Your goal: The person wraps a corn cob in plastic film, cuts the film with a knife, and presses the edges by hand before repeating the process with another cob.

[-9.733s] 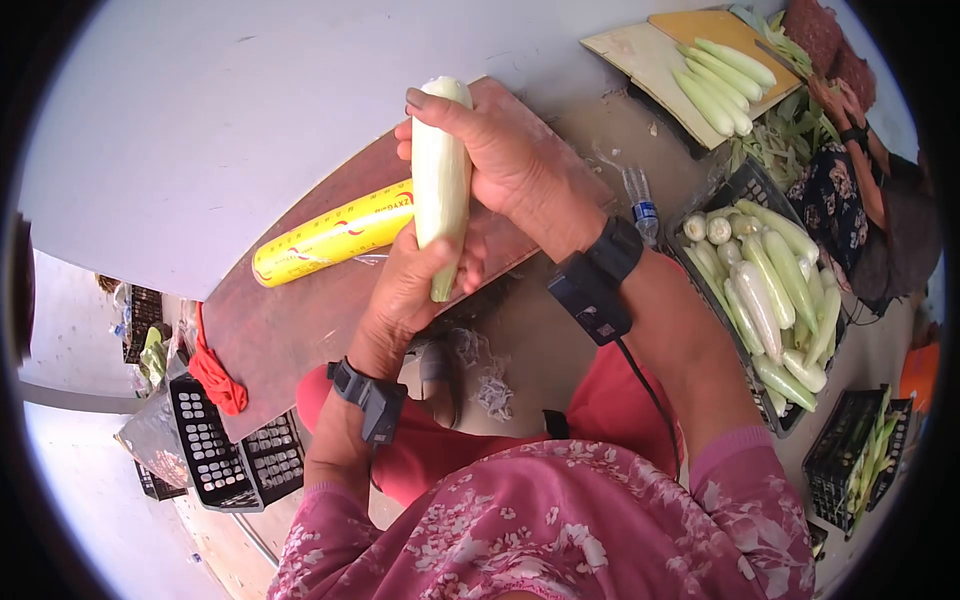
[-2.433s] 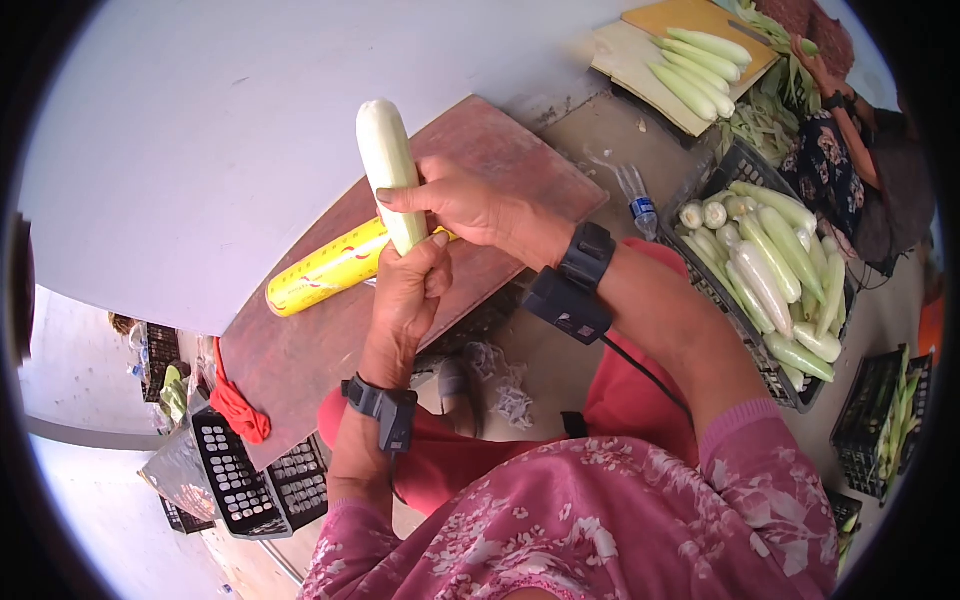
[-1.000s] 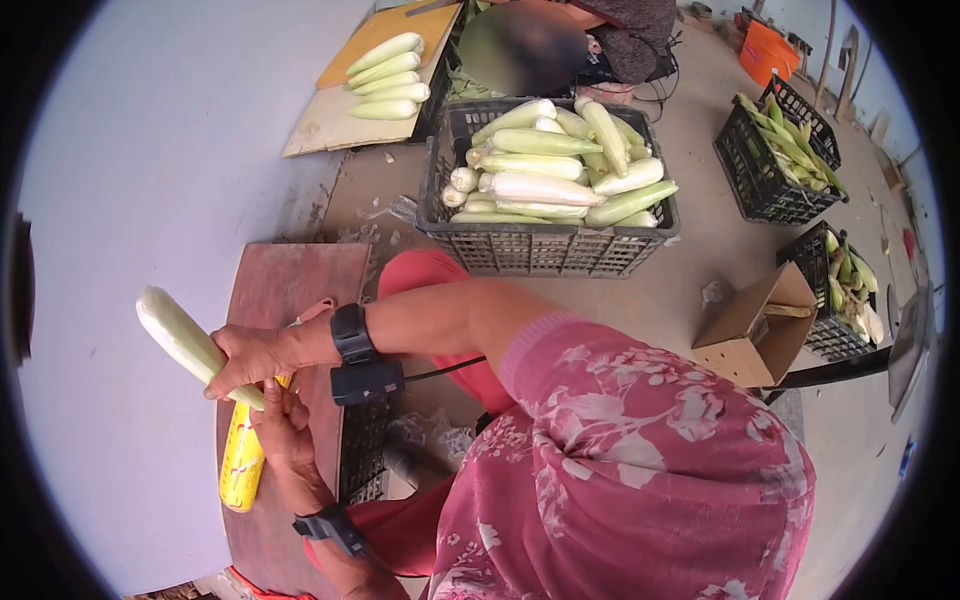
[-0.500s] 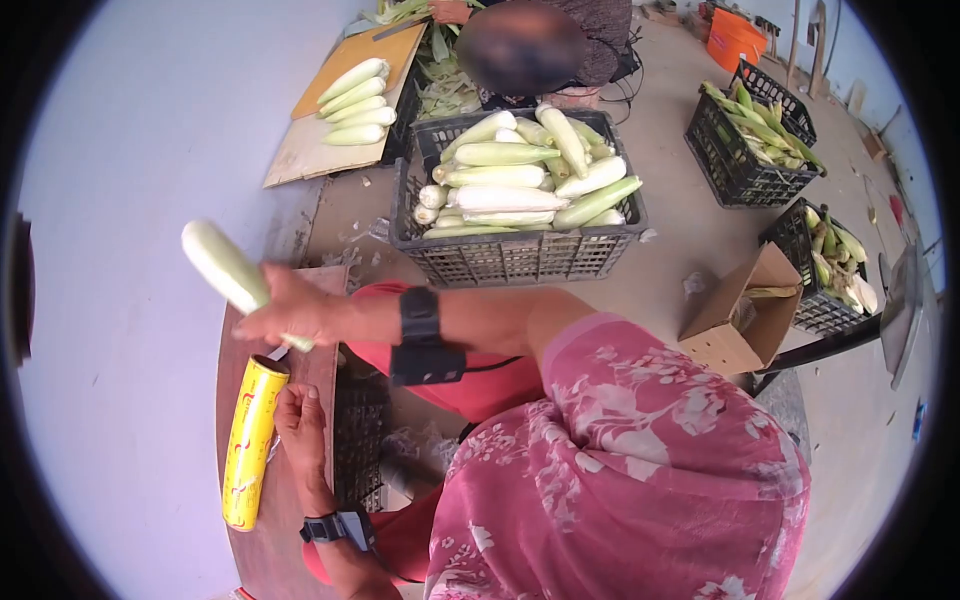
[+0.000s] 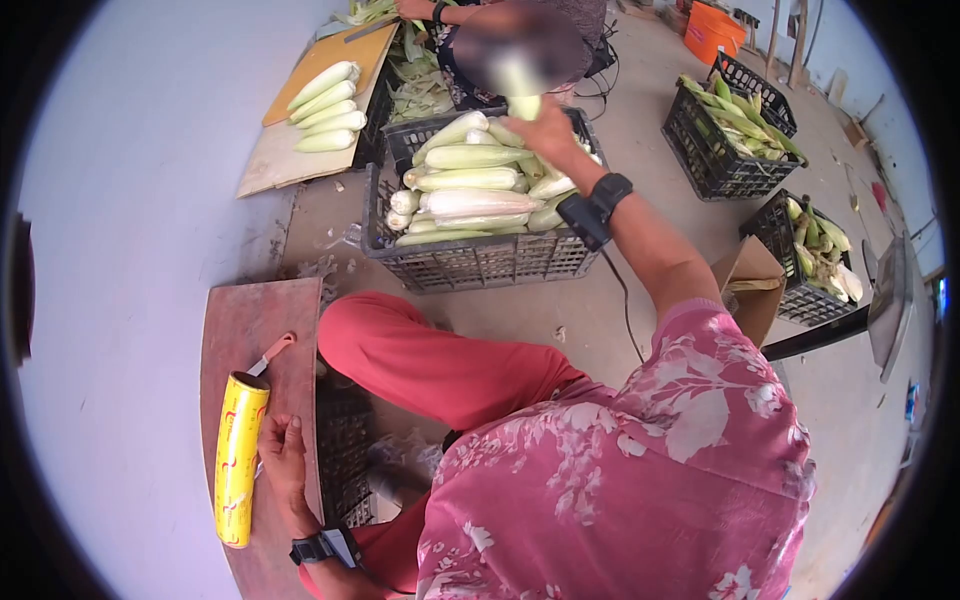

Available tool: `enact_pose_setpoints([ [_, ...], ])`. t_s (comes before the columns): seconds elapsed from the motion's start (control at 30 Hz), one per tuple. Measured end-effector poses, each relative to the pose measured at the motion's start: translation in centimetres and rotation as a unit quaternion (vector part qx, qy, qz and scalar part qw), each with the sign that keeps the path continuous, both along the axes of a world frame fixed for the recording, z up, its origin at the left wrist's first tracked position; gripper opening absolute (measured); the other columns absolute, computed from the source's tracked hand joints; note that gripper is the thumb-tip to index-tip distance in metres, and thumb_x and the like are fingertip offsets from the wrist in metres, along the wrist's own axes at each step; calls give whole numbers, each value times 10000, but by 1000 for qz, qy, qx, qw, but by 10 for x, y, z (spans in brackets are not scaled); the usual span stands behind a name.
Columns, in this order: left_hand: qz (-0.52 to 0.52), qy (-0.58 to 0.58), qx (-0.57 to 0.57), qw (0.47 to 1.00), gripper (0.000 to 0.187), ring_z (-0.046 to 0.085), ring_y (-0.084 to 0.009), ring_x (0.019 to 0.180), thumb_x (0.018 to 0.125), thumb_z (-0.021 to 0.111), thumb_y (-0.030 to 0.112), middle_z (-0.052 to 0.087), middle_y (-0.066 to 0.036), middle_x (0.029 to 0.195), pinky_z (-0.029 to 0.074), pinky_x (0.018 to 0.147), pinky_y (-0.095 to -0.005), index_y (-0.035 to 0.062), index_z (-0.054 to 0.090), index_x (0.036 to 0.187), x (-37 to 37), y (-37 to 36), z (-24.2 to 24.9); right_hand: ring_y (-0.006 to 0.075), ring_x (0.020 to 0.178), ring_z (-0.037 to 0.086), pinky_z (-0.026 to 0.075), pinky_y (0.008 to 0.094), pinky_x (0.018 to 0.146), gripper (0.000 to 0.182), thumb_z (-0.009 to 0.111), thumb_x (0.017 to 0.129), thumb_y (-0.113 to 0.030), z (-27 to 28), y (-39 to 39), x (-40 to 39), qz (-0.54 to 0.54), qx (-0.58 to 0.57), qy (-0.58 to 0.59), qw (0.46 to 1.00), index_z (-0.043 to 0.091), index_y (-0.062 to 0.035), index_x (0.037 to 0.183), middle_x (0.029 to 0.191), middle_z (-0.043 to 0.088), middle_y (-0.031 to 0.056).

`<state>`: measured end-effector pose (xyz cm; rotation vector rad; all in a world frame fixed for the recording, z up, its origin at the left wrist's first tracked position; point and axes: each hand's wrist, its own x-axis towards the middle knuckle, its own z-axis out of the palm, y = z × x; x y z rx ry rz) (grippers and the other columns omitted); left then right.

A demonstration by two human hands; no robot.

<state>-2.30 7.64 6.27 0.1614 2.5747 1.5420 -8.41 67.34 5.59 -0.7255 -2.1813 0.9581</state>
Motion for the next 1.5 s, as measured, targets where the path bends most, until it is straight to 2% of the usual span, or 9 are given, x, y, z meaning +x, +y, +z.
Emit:
enact_pose_setpoints([
  [0.33, 2, -27, -25, 999, 37, 497, -74, 679, 893, 580, -1, 519, -4, 748, 416, 612, -218, 13, 546, 884, -9, -22, -41, 183, 485, 590, 458, 333, 471, 603, 623, 847, -500, -47, 154, 38, -107, -80, -136, 982, 630, 100, 909, 621, 612, 117],
  [0.53, 9, -64, -24, 998, 33, 499, -76, 663, 889, 576, -10, 527, -9, 752, 416, 599, -219, 10, 550, 892, -16, -21, -42, 289, 780, 693, 527, 353, 778, 586, 577, 850, -503, -64, 140, 32, -96, -54, -220, 969, 624, -18, 1176, 1010, 682, 200],
  [0.63, -6, -58, -27, 998, 29, 499, -78, 657, 886, 576, -13, 531, -11, 750, 418, 595, -220, 6, 556, 896, -19, -25, -50, 294, 947, 675, 538, 345, 752, 609, 588, 858, -491, -103, 193, 31, -47, 76, -219, 972, 593, -4, 1223, 1054, 677, 206],
  [0.87, -41, -42, -122, 991, 43, 538, -104, 678, 879, 596, 14, 565, -46, 727, 452, 619, -254, -28, 585, 884, -21, -32, -37, 335, 1260, 492, 378, 365, 1046, 755, 564, 854, -534, -76, 162, 46, -73, -67, -274, 956, 463, 21, 1357, 1346, 514, 222],
  [0.97, -22, -56, -143, 988, 121, 567, -118, 699, 873, 633, 68, 603, -57, 738, 472, 643, -273, -38, 604, 924, -19, -40, -16, 434, 1134, 546, 443, 449, 959, 662, 538, 845, -541, -147, 277, 21, -35, 193, -369, 908, 599, 60, 1116, 1161, 591, 301],
  [1.1, 8, -47, -157, 986, 155, 555, -100, 690, 868, 660, 112, 594, -42, 719, 471, 643, -264, -19, 613, 939, -16, -69, 14, 430, 1059, 583, 475, 463, 885, 557, 618, 816, -461, -82, 242, 0, -68, 362, -251, 895, 618, 20, 1098, 1089, 634, 261],
  [1.3, 103, -74, -129, 983, 168, 520, -98, 619, 868, 664, 132, 580, -19, 703, 446, 571, -271, -14, 613, 936, -12, -114, 23, 159, 991, 609, 459, 285, 875, 340, 613, 912, -230, 20, 58, -97, 220, 164, -92, 957, 630, 32, 1127, 1050, 676, 104],
  [1.4, 138, -129, -95, 977, 191, 569, -139, 646, 854, 676, 151, 619, -54, 751, 475, 606, -292, -9, 631, 948, -4, -130, 6, 97, 945, 565, 444, 244, 855, 264, 607, 918, -174, 54, -71, -130, 401, 58, -78, 911, 630, 11, 1105, 996, 636, 9],
  [1.5, 109, -96, -259, 955, 253, 626, -210, 726, 810, 704, 188, 654, -112, 809, 501, 681, -328, -7, 646, 960, 6, -144, -2, 92, 885, 572, 465, 252, 786, 262, 622, 900, -178, 78, -208, -141, 539, 66, -97, 834, 621, -1, 1094, 958, 633, 7],
])
